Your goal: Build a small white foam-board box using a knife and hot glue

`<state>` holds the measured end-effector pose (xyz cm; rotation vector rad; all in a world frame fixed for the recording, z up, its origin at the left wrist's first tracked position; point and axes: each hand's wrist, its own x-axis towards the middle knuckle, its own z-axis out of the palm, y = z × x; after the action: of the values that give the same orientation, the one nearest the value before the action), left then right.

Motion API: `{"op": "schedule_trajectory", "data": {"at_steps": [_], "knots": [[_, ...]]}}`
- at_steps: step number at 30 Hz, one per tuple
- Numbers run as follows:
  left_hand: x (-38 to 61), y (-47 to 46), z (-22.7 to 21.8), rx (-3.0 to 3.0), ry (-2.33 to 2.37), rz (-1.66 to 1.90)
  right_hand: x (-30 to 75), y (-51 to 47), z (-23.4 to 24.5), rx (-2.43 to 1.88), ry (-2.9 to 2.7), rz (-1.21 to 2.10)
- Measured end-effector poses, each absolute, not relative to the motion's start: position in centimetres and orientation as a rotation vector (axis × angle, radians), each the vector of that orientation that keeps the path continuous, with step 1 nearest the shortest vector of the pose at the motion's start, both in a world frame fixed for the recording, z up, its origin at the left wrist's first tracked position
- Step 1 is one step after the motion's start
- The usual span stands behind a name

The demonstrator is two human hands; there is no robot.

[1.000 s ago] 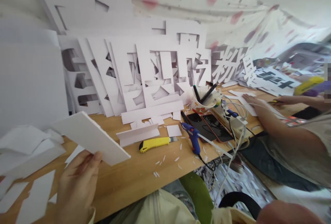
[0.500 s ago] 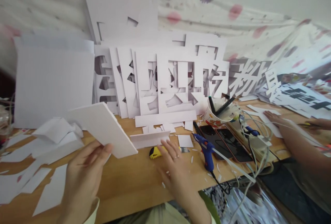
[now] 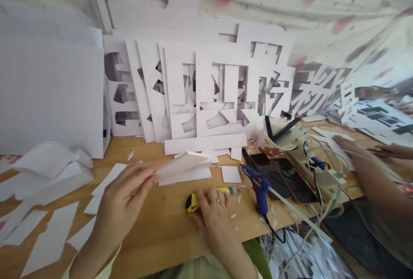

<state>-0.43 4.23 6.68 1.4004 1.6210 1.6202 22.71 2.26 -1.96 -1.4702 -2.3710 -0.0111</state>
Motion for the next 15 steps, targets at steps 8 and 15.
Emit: {"op": "schedule_trajectory", "data": {"at_steps": [8, 15], "knots": [[0.4, 4.5, 4.3, 2.092, 1.574, 1.297, 26.5, 0.3, 1.8, -1.232, -1.904, 0.379], [0.0, 4.3, 2.2, 2.286, 1.406, 1.109, 23.8, 4.3, 1.0, -1.423, -1.901, 0.339]]}}
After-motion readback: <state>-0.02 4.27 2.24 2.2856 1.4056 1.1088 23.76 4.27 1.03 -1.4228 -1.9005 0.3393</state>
